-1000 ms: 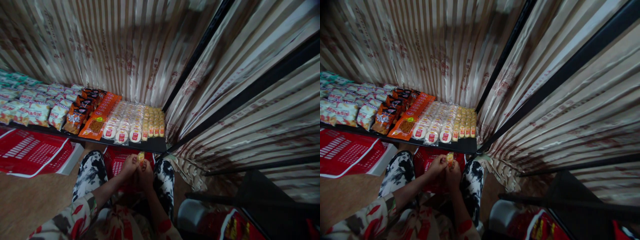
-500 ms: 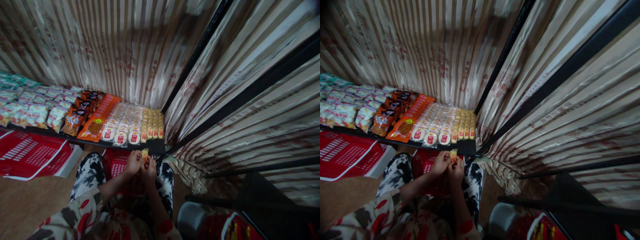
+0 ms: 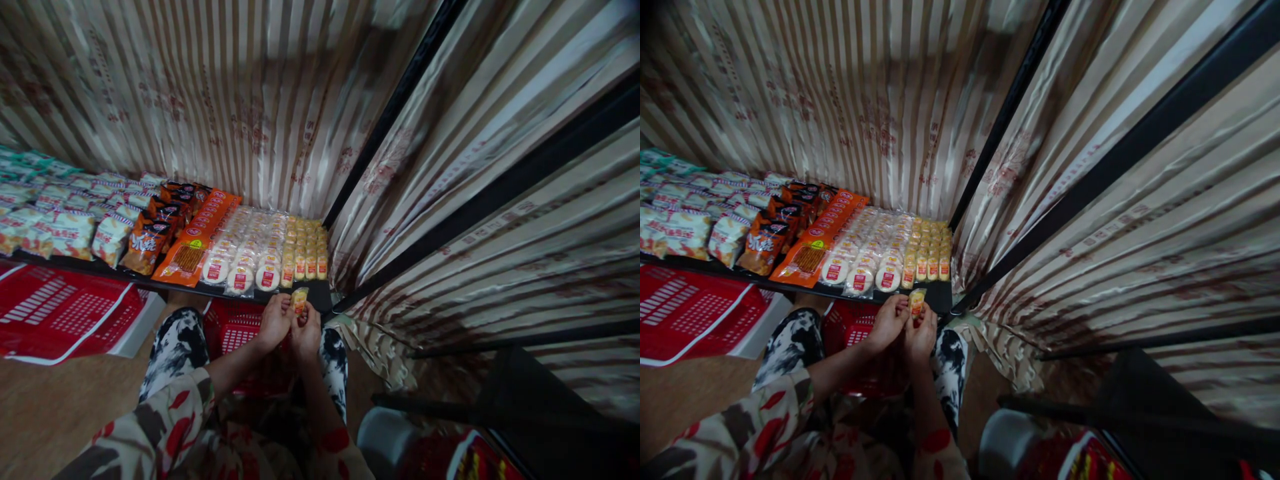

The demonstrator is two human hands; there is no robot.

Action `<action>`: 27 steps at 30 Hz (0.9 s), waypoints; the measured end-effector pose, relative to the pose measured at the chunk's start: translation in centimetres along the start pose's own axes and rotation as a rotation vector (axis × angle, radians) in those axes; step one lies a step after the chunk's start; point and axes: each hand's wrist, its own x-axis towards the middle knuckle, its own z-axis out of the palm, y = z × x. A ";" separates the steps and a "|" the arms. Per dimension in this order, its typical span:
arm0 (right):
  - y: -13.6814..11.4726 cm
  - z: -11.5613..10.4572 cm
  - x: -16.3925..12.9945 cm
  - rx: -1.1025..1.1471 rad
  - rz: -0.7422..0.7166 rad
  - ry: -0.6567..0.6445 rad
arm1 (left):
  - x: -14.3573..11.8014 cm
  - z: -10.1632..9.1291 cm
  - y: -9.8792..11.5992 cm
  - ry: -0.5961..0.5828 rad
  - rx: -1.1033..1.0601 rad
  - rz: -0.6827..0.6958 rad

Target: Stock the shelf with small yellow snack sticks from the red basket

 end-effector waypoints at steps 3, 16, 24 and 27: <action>-0.2 -0.2 0.7 0.020 0.018 0.014 | 0.1 0.3 0.0 -0.005 0.018 0.029; -0.2 0.0 3.7 -0.011 0.019 0.041 | 1.0 1.0 -0.3 -0.072 0.110 0.125; -0.5 0.4 5.1 -0.025 0.055 0.021 | 1.8 1.5 -0.4 -0.071 0.119 0.106; -0.3 0.6 5.5 -0.040 0.041 0.021 | 2.0 1.6 -0.3 -0.062 0.109 0.105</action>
